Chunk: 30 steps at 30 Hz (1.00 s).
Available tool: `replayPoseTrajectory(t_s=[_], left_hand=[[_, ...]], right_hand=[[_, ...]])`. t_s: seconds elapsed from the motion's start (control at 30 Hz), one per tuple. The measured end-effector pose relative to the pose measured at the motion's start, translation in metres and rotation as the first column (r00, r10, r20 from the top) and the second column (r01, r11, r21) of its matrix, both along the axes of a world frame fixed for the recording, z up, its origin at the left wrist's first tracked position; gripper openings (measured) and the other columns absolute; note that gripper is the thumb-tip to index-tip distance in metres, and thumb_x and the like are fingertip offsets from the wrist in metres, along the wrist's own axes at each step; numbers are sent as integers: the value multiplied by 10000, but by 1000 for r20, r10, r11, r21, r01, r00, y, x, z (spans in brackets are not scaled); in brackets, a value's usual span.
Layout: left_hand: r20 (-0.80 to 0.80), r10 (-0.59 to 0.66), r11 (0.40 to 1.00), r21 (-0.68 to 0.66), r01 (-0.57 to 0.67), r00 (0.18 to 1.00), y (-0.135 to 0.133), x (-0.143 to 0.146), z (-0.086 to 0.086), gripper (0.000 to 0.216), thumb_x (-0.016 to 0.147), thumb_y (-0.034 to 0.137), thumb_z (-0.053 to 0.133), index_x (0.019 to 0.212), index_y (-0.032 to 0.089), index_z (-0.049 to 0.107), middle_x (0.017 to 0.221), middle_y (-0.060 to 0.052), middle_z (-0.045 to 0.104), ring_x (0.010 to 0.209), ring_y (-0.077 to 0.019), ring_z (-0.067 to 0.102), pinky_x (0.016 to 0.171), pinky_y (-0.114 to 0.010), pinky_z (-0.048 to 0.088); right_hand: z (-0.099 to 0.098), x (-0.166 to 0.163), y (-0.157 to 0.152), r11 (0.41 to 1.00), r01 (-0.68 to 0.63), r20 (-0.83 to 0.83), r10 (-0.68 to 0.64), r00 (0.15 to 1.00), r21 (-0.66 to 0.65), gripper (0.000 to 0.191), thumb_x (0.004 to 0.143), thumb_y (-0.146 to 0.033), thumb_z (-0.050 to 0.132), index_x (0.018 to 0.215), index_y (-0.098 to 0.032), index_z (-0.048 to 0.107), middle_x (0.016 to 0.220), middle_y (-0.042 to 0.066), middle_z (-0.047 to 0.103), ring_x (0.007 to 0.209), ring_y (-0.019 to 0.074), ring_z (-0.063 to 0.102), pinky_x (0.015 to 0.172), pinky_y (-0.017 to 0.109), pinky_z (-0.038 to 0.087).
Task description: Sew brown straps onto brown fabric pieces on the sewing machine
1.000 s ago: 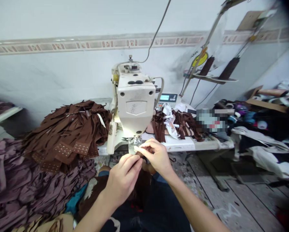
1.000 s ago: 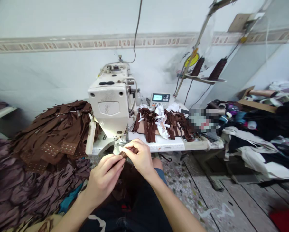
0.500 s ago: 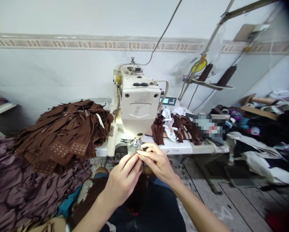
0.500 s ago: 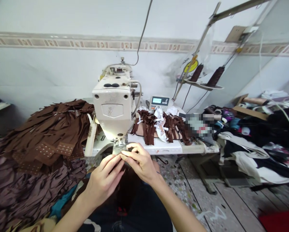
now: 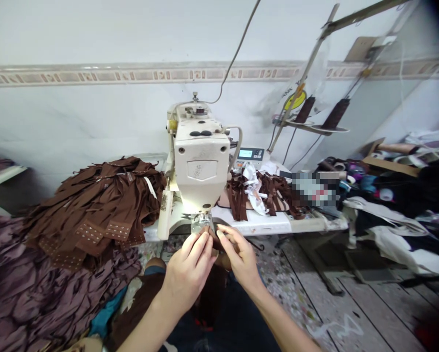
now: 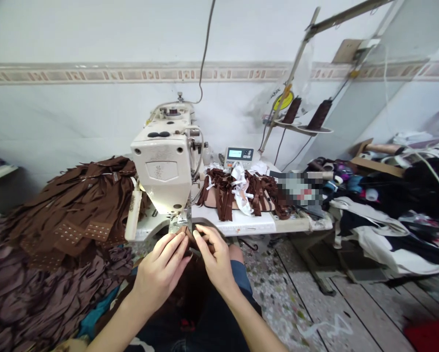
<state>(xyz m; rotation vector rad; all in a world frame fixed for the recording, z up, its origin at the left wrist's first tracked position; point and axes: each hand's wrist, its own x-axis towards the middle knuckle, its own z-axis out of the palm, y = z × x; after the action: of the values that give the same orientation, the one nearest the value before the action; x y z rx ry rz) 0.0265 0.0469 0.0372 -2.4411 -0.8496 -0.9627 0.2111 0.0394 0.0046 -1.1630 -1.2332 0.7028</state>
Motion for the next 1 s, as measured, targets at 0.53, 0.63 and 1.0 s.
replayPoseTrajectory(t_s=[0.53,0.63,1.0], left_hand=[[8,31,994,-109,-30,999,10,6,-5,411,1057,244,619,1428,69,640,1400,-187,732,1278,-351,691,995,-465,662],[41,27,992,-121,-22,999,10,4,-6,407,1054,238,626,1425,71,641,1391,-177,737,1279,-343,686,1014,-461,653],[178,-43,989,-132,68,983,-67,-13,-47,370,992,97,692,1360,131,674,1127,-115,809,1102,-267,726,958,-405,586]], right_hand=[[-8,4,12,972,-165,-238,123,964,-166,403,925,-582,779,858,-185,790,803,23,707,743,182,600,694,278,497],[-16,3,8,964,-163,-302,95,949,-210,426,899,-602,801,871,-177,794,775,19,692,670,159,568,609,260,465],[-22,15,5,942,-189,-505,25,863,-277,443,786,-526,928,683,-186,663,646,-30,576,583,117,478,559,239,415]])
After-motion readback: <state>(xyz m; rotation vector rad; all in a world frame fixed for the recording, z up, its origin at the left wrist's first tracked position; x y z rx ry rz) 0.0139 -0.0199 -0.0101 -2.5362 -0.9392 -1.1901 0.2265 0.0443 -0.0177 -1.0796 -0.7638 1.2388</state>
